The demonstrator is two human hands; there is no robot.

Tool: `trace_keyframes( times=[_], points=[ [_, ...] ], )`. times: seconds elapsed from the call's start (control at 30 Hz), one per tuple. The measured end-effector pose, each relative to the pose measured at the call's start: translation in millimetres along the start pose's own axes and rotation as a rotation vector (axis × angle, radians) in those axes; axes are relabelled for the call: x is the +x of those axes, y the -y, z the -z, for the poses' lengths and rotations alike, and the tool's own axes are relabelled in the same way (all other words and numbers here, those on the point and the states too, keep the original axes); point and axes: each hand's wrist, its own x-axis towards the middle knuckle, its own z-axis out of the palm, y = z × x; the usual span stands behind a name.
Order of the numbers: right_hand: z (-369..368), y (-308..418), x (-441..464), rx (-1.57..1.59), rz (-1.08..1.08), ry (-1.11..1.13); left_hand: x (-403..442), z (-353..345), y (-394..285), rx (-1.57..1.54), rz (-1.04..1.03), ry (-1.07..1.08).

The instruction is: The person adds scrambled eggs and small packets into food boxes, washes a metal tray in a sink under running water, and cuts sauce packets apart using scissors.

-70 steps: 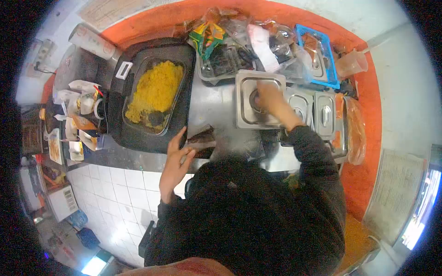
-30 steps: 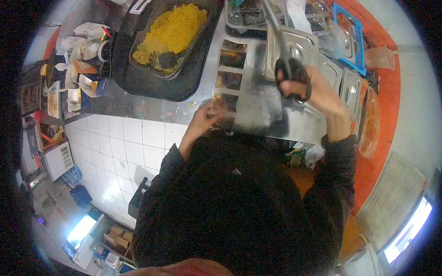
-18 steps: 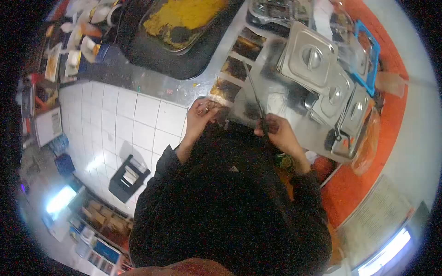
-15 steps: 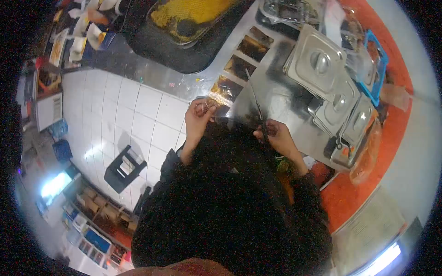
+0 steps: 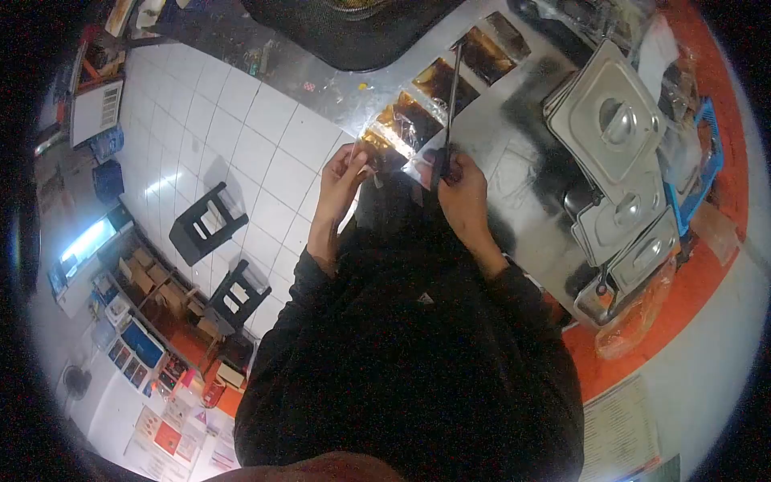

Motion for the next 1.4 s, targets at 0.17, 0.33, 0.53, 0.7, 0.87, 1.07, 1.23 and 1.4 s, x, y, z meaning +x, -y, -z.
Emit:
trace_keyframes(
  times=[0.17, 0.33, 0.53, 0.7, 0.87, 1.07, 1.23, 1.4],
  points=[
    [-14, -8, 9, 0.156, 0.124, -0.088, -8, -10, 2, -0.191, 0.015, 0.099],
    [-7, -10, 9, 0.294, 0.028, -0.008, -8, -24, -1, -0.518, 0.086, 0.154],
    [-10, -7, 6, 0.319, 0.053, -0.029, -10, -11, -24, 0.165, -0.162, -0.03],
    [-21, -14, 6, 0.337, 0.084, -0.058, -7, -10, -4, 0.084, -0.145, -0.24],
    [-22, -12, 7, 0.33, 0.073, -0.066, -11, -42, 12, -0.316, -0.114, -0.209],
    [-19, 3, 1, 0.32, 0.121, -0.046, -20, -39, -25, 0.027, -0.185, -0.135],
    [-21, 27, -10, 0.314, 0.183, -0.063, -17, -36, -37, -0.044, -0.188, -0.125],
    [-17, 49, -18, 0.312, 0.275, -0.075, -27, -52, -67, 0.002, -0.209, -0.087]
  ],
)
